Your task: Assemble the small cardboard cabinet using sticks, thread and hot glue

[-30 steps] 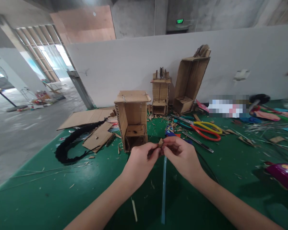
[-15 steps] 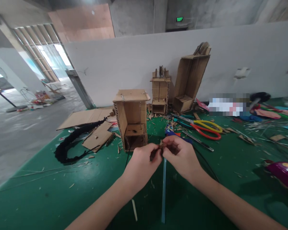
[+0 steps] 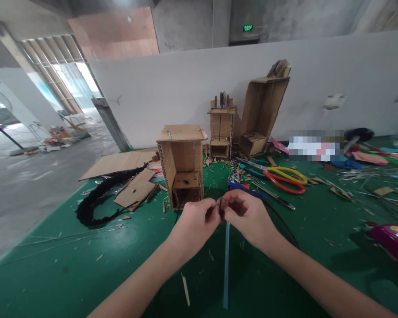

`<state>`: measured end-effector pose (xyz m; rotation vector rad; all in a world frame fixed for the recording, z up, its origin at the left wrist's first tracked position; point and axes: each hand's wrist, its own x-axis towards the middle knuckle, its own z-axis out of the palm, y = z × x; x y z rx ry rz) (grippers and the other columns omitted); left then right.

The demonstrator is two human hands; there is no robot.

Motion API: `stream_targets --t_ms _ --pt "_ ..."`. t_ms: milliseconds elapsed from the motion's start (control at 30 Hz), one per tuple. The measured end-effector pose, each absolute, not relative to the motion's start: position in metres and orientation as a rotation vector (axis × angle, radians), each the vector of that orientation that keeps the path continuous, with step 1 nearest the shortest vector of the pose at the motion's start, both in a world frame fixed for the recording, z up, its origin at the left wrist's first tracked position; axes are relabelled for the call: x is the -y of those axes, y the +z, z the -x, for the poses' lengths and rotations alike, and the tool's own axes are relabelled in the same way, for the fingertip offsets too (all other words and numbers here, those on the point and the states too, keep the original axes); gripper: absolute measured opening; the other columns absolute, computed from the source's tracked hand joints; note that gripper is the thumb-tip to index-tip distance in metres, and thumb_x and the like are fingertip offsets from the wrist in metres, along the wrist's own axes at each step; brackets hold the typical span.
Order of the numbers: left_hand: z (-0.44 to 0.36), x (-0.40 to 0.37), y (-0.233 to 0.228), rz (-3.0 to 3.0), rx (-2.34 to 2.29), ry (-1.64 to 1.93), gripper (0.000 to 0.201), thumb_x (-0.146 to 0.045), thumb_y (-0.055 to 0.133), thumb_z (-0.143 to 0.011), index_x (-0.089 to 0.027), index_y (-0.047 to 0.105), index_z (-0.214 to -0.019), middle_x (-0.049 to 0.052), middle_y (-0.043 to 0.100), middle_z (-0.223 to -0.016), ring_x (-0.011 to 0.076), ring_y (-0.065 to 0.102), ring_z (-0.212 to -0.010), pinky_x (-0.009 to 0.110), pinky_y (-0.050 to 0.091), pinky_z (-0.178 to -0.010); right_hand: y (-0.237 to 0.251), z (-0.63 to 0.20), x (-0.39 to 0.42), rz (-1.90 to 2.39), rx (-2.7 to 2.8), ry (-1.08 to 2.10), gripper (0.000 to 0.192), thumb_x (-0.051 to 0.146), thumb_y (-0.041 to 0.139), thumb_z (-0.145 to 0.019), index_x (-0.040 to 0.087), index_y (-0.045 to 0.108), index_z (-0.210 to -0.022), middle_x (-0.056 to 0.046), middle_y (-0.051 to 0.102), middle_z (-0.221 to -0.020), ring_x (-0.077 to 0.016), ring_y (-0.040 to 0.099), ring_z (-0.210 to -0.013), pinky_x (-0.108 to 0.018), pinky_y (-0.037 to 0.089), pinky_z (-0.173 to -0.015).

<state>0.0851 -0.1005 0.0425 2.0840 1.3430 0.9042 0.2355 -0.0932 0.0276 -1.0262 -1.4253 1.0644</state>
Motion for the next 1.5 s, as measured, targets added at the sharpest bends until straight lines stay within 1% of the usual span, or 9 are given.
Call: stream_targets --t_ms 133,267,533,667,800,933,1067,1167,1500 --pt "-0.086 0.101 0.041 -1.892 -1.262 0.943 0.022 -0.021 0.046 -0.083 -0.016 0.055 -0.064 -0.002 0.056 -0.061 0.0088 0.05 -0.056 0.02 0.039 -0.053 0.03 -0.236 0.093 1.004 1.42 1.086 0.013 0.018 0.058 -0.062 0.019 0.057 -0.074 0.001 0.06 -0.067 -0.0128 0.058 -0.059 -0.028 0.053 -0.056" --pt "-0.087 0.099 0.042 -1.547 -1.071 0.926 0.018 -0.024 0.047 -0.084 -0.016 0.058 -0.073 0.001 0.063 -0.068 0.0132 0.065 -0.063 0.026 0.054 -0.064 0.032 -0.237 0.09 0.987 1.426 1.08 0.011 0.018 0.057 -0.061 0.019 0.057 -0.072 0.002 0.059 -0.064 -0.0113 0.056 -0.056 -0.026 0.05 -0.055" --pt "-0.089 0.097 0.042 -1.211 -0.871 0.922 0.022 -0.029 0.054 -0.082 -0.011 0.061 -0.07 0.004 0.067 -0.066 0.0081 0.061 -0.048 0.021 0.052 -0.053 0.039 -0.236 0.095 0.82 1.176 1.496 0.011 0.014 0.058 -0.06 0.018 0.057 -0.07 0.005 0.055 -0.055 -0.0088 0.051 -0.05 -0.024 0.042 -0.051" --pt "-0.09 0.099 0.046 -1.195 -0.878 0.945 0.023 -0.029 0.056 -0.081 -0.011 0.058 -0.068 0.003 0.064 -0.062 0.0088 0.061 -0.047 0.021 0.052 -0.051 0.041 -0.24 0.095 0.784 1.161 1.553 0.013 0.016 0.064 -0.061 0.017 0.058 -0.072 0.004 0.056 -0.057 -0.0087 0.052 -0.051 -0.023 0.042 -0.05" --pt "-0.092 0.1 0.05 -1.194 -1.018 1.002 0.01 -0.021 0.055 -0.081 -0.01 0.057 -0.081 0.001 0.063 -0.062 0.0097 0.062 -0.047 0.023 0.053 -0.051 0.038 -0.243 0.092 0.845 1.274 1.368 0.016 0.023 0.065 -0.068 0.019 0.058 -0.082 0.002 0.06 -0.067 -0.0115 0.057 -0.059 -0.026 0.049 -0.055" --pt "-0.092 0.098 0.048 -1.11 -1.101 1.092 0.035 -0.012 0.053 -0.079 -0.014 0.044 -0.113 -0.003 0.063 -0.059 0.0112 0.062 -0.046 0.025 0.054 -0.052 0.037 -0.243 0.097 0.959 1.692 0.887 0.01 0.02 0.06 -0.074 0.02 0.059 -0.084 -0.002 0.065 -0.078 -0.014 0.062 -0.069 -0.027 0.051 -0.062" --pt "-0.089 0.096 0.043 -1.205 -1.064 1.125 0.015 -0.015 0.054 -0.08 -0.015 0.05 -0.094 -0.006 0.06 -0.056 0.0084 0.06 -0.046 0.022 0.053 -0.052 0.034 -0.242 0.103 1.016 1.948 0.429 0.006 0.02 0.056 -0.079 0.02 0.061 -0.081 0.0 0.065 -0.072 -0.0127 0.06 -0.063 -0.025 0.049 -0.058" --pt "-0.088 0.097 0.042 -1.301 -1.058 1.118 0.006 -0.018 0.057 -0.079 -0.014 0.056 -0.083 -0.004 0.062 -0.059 0.0089 0.062 -0.051 0.021 0.054 -0.055 0.031 -0.242 0.103 1.017 1.975 0.28 0.008 0.017 0.054 -0.079 0.019 0.062 -0.078 0.0 0.065 -0.068 -0.012 0.059 -0.059 -0.024 0.047 -0.057" --pt "-0.089 0.097 0.046 -1.362 -1.129 1.115 0.002 -0.016 0.059 -0.077 -0.014 0.059 -0.077 -0.002 0.065 -0.063 0.0111 0.067 -0.058 0.021 0.056 -0.06 0.031 -0.243 0.101 1.03 1.976 0.362 0.014 0.015 0.051 -0.081 0.018 0.063 -0.077 0.001 0.065 -0.065 -0.0105 0.059 -0.055 -0.022 0.044 -0.054"
